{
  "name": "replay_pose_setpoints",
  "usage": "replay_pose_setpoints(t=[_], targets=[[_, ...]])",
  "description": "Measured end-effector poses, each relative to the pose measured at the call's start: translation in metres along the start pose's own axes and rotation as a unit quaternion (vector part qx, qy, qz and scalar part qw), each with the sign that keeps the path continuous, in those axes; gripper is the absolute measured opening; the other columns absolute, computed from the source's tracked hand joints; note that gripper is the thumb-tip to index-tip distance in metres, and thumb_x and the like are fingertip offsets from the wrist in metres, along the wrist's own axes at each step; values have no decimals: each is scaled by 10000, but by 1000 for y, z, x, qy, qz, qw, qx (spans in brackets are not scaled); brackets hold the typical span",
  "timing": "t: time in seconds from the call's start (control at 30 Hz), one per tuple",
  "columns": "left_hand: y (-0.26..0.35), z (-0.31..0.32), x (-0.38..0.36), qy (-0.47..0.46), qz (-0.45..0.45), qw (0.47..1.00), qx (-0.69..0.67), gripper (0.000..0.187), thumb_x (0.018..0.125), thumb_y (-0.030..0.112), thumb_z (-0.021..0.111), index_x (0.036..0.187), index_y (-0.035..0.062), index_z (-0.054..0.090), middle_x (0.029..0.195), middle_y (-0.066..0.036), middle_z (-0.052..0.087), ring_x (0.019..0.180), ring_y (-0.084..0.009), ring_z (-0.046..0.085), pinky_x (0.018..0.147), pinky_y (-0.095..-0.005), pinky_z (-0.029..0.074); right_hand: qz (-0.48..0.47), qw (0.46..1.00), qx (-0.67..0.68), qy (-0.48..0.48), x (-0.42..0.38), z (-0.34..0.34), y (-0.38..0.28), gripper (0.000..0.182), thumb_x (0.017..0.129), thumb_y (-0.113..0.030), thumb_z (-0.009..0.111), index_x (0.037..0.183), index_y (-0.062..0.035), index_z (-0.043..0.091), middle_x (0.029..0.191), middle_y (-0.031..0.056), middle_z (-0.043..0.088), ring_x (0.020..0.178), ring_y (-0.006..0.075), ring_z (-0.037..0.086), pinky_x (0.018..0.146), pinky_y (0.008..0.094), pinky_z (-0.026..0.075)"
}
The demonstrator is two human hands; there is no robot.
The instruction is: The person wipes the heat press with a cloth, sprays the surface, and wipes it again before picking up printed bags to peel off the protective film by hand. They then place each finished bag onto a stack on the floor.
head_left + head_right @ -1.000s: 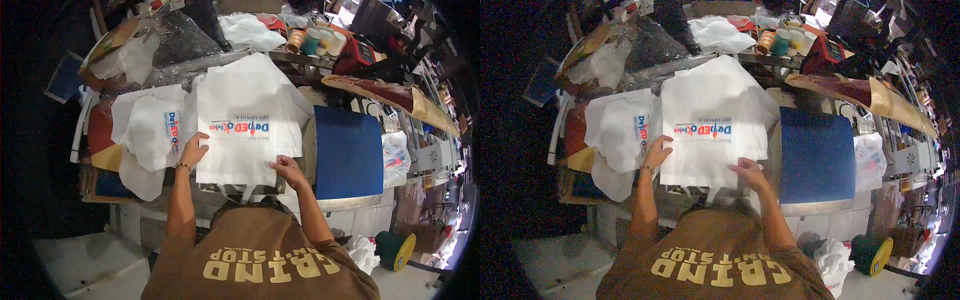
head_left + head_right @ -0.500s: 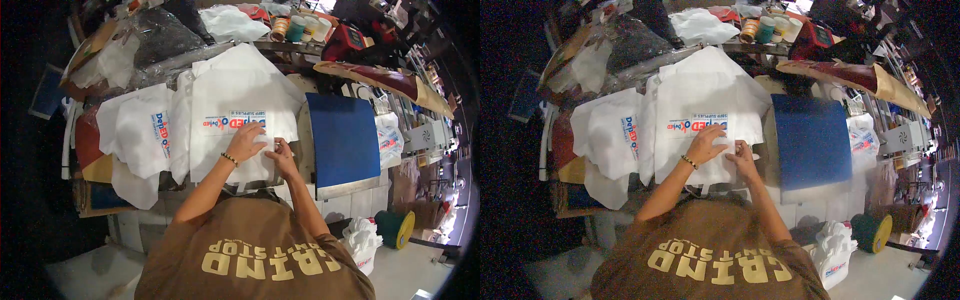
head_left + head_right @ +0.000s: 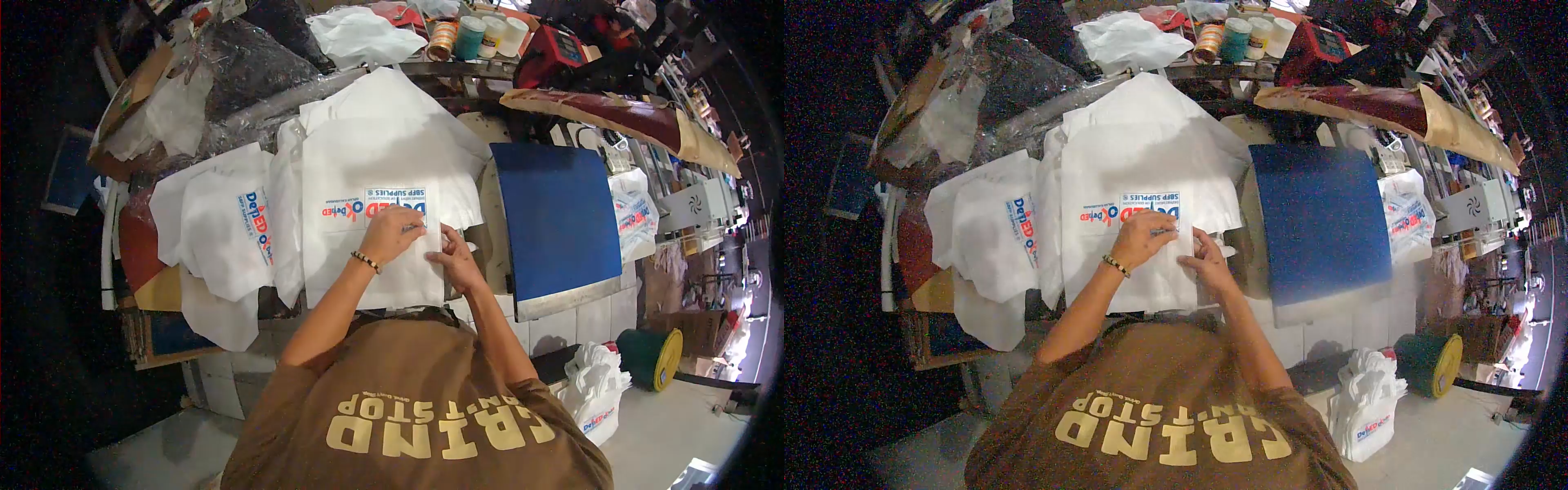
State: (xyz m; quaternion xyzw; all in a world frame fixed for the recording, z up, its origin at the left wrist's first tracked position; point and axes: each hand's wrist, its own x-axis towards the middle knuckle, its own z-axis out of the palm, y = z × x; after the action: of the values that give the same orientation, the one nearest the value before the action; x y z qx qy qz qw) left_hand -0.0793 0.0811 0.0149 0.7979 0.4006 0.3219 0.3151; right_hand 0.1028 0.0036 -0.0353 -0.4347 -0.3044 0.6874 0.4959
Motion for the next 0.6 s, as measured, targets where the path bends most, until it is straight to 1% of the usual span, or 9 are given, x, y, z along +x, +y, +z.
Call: replay_pose_setpoints(t=[0.07, 0.1, 0.2, 0.27, 0.3, 0.37, 0.4, 0.5, 0.6], targets=[[-3, 3, 1, 11, 35, 999, 17, 203, 800, 204, 746, 895, 26, 728, 986, -122, 721, 905, -282, 664, 840, -381, 520, -1, 1000, -28, 3, 0, 0, 0, 688, 787, 54, 670, 1402, -76, 391, 1127, 96, 664, 960, 170, 641, 841, 293, 497], [-4, 4, 2, 11, 35, 999, 17, 203, 800, 204, 746, 895, 26, 728, 986, -122, 721, 905, -282, 664, 840, -381, 520, -1, 1000, -28, 3, -1, 2, 0, 688, 787, 54, 670, 1402, -76, 391, 1127, 96, 664, 960, 170, 641, 841, 293, 497], [-8, 5, 6, 28, 70, 997, 24, 162, 820, 173, 721, 867, 19, 716, 910, -106, 716, 877, -253, 665, 796, -364, 521, -10, 1000, -3, 12, -4, 6, -4, 694, 801, 47, 650, 1420, -90, 368, 1124, 103, 662, 979, 172, 629, 845, 297, 489], [-13, -2, 11, 39, -62, 997, -19, 149, 842, 152, 697, 849, 4, 699, 839, -101, 691, 801, -208, 658, 723, -332, 516, -13, 1000, -26, -3, -6, 7, -6, 718, 807, 42, 630, 1443, -96, 328, 1153, 111, 647, 1012, 181, 615, 852, 308, 482], [-16, -4, 13, 38, -64, 997, -18, 149, 842, 152, 697, 849, 4, 699, 839, -101, 691, 801, -208, 658, 723, -332, 516, -12, 1000, -24, -3, -5, 7, -5, 718, 807, 42, 630, 1443, -96, 328, 1153, 111, 647, 1012, 181, 615, 852, 308, 482], [-22, -9, 15, 6, -117, 991, -64, 153, 824, 139, 672, 833, -13, 683, 781, -139, 664, 739, -270, 653, 672, -355, 510, -2, 999, -29, 15, -5, 7, -4, 725, 815, 37, 615, 1455, -71, 290, 1181, 127, 620, 998, 188, 627, 866, 311, 498], [-24, -10, 15, 6, -118, 991, -64, 153, 824, 139, 672, 833, -13, 683, 781, -139, 664, 739, -270, 653, 672, -355, 510, 0, 1000, -28, 14, -5, 6, -4, 725, 815, 37, 615, 1455, -71, 290, 1181, 127, 620, 998, 188, 627, 866, 311, 498], [-28, -14, 17, 49, -86, 995, -11, 168, 851, 153, 692, 847, -15, 682, 789, -101, 664, 647, -188, 613, 616, -316, 493, -18, 999, -27, 11, -7, 7, -3, 741, 815, 38, 610, 1464, -76, 273, 1197, 132, 609, 1022, 189, 617, 865, 317, 498], [-27, -19, 17, 76, -62, 995, -3, 164, 851, 147, 690, 847, -17, 679, 800, -112, 669, 662, -196, 625, 630, -317, 502, -19, 999, -31, 20, -8, 9, -3, 727, 803, 23, 616, 1449, -107, 308, 1207, 126, 609, 1009, 192, 609, 849, 297, 478]])
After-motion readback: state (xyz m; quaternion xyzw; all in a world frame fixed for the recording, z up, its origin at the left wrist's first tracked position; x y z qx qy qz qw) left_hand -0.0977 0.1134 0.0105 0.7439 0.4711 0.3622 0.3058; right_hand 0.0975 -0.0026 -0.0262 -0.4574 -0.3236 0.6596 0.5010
